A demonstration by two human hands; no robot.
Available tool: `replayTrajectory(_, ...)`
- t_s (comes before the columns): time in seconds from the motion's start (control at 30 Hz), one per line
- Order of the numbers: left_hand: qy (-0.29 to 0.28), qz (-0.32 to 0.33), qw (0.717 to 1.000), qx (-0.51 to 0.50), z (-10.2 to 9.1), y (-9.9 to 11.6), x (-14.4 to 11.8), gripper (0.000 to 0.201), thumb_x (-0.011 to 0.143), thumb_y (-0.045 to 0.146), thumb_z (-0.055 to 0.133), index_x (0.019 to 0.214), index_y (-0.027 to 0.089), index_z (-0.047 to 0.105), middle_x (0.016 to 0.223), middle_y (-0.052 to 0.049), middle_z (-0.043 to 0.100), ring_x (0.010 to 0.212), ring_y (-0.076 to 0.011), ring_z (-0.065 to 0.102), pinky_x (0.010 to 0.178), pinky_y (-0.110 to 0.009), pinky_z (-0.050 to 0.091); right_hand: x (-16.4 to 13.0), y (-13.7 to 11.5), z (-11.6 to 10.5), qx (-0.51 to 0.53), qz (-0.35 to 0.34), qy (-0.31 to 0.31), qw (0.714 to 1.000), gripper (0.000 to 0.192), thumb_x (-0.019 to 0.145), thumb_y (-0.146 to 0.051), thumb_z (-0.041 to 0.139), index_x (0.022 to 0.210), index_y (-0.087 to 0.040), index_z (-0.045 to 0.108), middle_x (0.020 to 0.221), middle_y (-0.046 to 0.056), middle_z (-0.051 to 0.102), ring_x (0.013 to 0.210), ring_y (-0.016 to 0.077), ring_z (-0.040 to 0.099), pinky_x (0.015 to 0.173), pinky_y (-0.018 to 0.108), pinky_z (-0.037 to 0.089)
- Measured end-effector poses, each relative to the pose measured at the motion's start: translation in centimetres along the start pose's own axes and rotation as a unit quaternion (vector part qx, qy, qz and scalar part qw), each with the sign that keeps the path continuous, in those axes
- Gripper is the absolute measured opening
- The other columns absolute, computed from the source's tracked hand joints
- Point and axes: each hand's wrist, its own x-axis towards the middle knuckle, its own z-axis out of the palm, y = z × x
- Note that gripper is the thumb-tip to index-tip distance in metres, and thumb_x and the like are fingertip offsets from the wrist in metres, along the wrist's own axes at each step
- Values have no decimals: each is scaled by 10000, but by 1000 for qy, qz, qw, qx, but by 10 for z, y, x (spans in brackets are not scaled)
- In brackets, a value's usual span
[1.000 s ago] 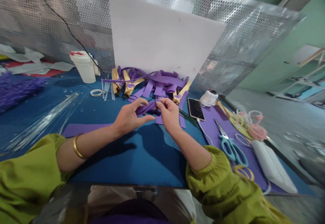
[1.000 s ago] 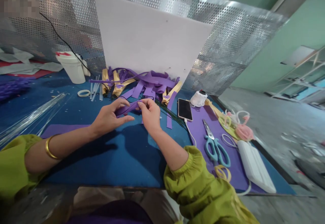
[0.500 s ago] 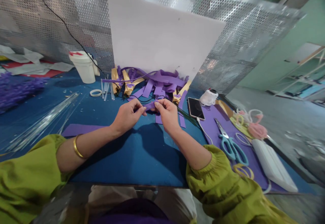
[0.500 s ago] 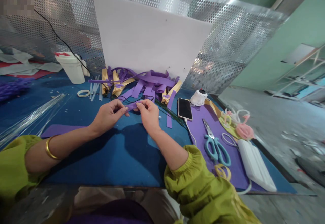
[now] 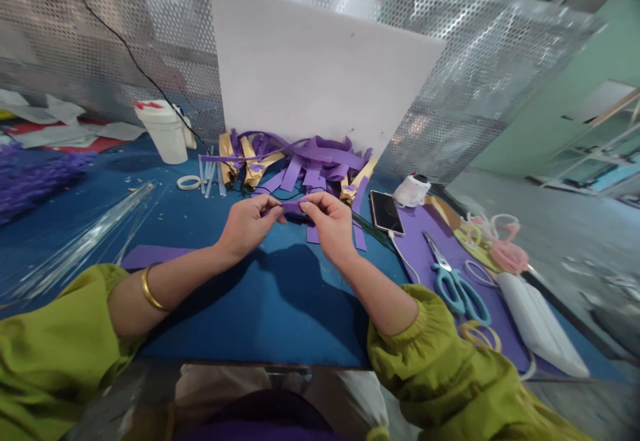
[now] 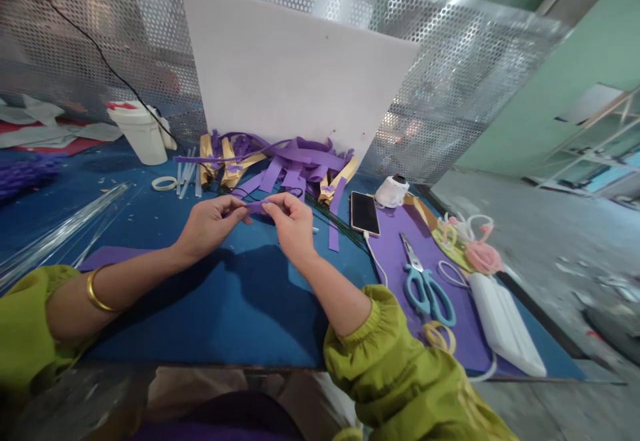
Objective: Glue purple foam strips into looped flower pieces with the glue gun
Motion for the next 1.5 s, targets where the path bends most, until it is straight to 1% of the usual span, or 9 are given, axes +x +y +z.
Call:
replayTrajectory(0.2, 22, -5, 998, -57, 4, -2, -2, 193, 854, 308, 583, 790, 165, 696, 682, -10, 712, 603, -132, 588, 582, -231, 416, -4, 3, 5, 18, 20, -109, 994, 58, 678, -254, 770, 713, -216, 743, 693, -11, 708, 683, 145, 624, 714, 304, 501)
replayTrajectory(0.37, -2, -23, 986, -164, 8, 1, -4, 245, 877, 362, 594, 790, 150, 678, 502, 28, 578, 460, -101, 479, 476, -215, 362, -6, 5, 7, 23, 4, -69, 997, 61, 696, -254, 768, 732, -214, 740, 713, -3, 706, 727, 160, 641, 757, 328, 518)
replayTrajectory(0.57, -10, -2, 988, -156, 5, 5, -5, 269, 898, 364, 578, 880, 133, 715, 552, 14, 616, 478, -92, 448, 485, -214, 353, -8, 2, 7, -49, -20, -9, 999, 80, 681, -250, 771, 699, -204, 707, 726, -10, 688, 732, 148, 600, 739, 304, 493)
replayTrajectory(0.73, -24, 19, 992, -123, 4, 3, -4, 289, 911, 385, 557, 864, 152, 723, 582, 3, 634, 543, -112, 492, 523, -220, 368, -6, 2, 5, -71, -43, -15, 996, 177, 705, -246, 742, 881, -234, 748, 776, -20, 684, 775, 149, 618, 790, 313, 518)
replayTrajectory(0.87, -26, 18, 992, -119, 4, 3, -3, 306, 912, 397, 552, 807, 153, 705, 614, -8, 638, 571, -117, 497, 540, -227, 366, -6, 6, 5, -92, -72, -44, 992, 122, 749, -261, 715, 855, -248, 775, 890, 10, 735, 871, 177, 657, 825, 322, 522)
replayTrajectory(1.03, -66, -53, 978, -189, 5, 7, -3, 356, 909, 474, 550, 903, 149, 695, 628, 2, 616, 528, -102, 461, 509, -226, 347, -5, 5, 1, -142, -92, 18, 985, 91, 794, -273, 671, 814, -223, 745, 829, 13, 736, 809, 177, 655, 784, 311, 504)
replayTrajectory(1.17, -81, -117, 962, -233, 5, 6, -1, 322, 843, 472, 636, 785, 157, 668, 598, 18, 581, 494, -92, 440, 481, -221, 333, 4, 0, -8, -148, -71, -1, 986, 114, 819, -297, 624, 833, -202, 685, 767, -1, 692, 721, 154, 602, 709, 290, 474)
replayTrajectory(1.37, -20, -19, 989, -145, 4, -2, 2, 243, 847, 343, 637, 977, 170, 745, 693, 2, 674, 628, -127, 571, 604, -234, 409, 11, 2, -13, -123, -26, -17, 992, 125, 796, -302, 608, 803, -185, 650, 742, 6, 678, 710, 154, 617, 712, 298, 479)
replayTrajectory(1.5, -12, 14, 998, -62, 2, -1, -2, 368, 919, 438, 540, 831, 170, 777, 662, -16, 693, 592, -134, 564, 579, -250, 394, 12, 6, -12, -87, 8, -10, 996, 122, 769, -303, 617, 785, -187, 650, 737, 12, 690, 713, 163, 640, 724, 313, 496)
